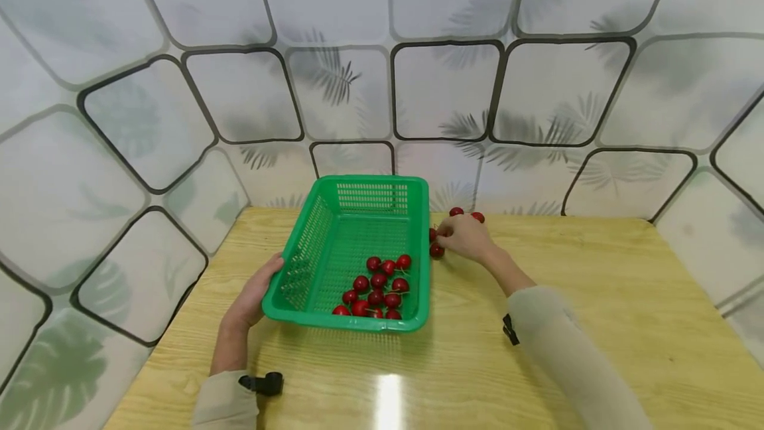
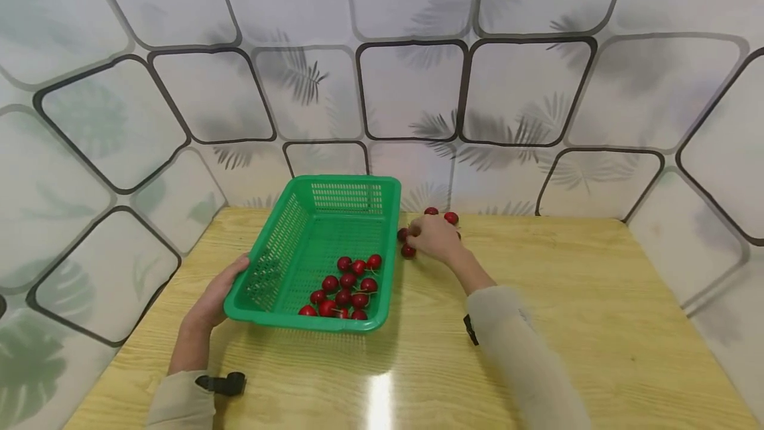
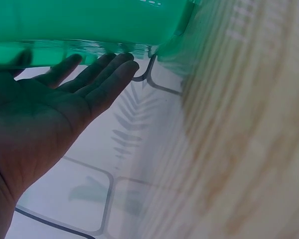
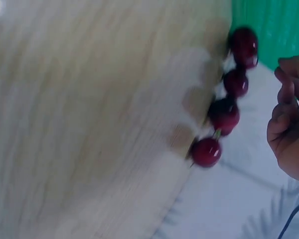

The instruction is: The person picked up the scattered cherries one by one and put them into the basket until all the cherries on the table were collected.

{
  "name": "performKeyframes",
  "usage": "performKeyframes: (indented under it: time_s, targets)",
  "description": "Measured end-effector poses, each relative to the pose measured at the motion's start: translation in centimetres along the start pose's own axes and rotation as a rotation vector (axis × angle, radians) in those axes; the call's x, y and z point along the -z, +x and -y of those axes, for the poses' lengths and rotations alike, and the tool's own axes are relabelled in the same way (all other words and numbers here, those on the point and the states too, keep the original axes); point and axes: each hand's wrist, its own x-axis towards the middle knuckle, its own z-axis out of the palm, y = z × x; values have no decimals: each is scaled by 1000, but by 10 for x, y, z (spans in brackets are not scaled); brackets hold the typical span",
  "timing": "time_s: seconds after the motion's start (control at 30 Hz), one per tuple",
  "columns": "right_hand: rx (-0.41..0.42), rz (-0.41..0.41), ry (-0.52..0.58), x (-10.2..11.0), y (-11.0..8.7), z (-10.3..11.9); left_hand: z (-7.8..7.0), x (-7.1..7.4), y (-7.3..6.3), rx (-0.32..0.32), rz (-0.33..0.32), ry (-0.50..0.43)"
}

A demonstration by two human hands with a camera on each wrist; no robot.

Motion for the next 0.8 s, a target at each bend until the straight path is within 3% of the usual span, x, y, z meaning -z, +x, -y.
performKeyframes:
  time_s: [0.1, 0.33, 0.5, 0.8]
  targets:
    - [43, 22, -87, -15, 2, 17, 0, 1, -1, -1, -11, -5]
    - [16, -44, -312, -40, 2, 25, 0, -2, -1, 4, -30, -10]
    - [32, -67, -363, -44, 1, 21, 1, -1, 0, -6, -21, -2]
    - [10, 24, -379, -41, 1, 20, 1, -1, 0, -5, -25, 0]
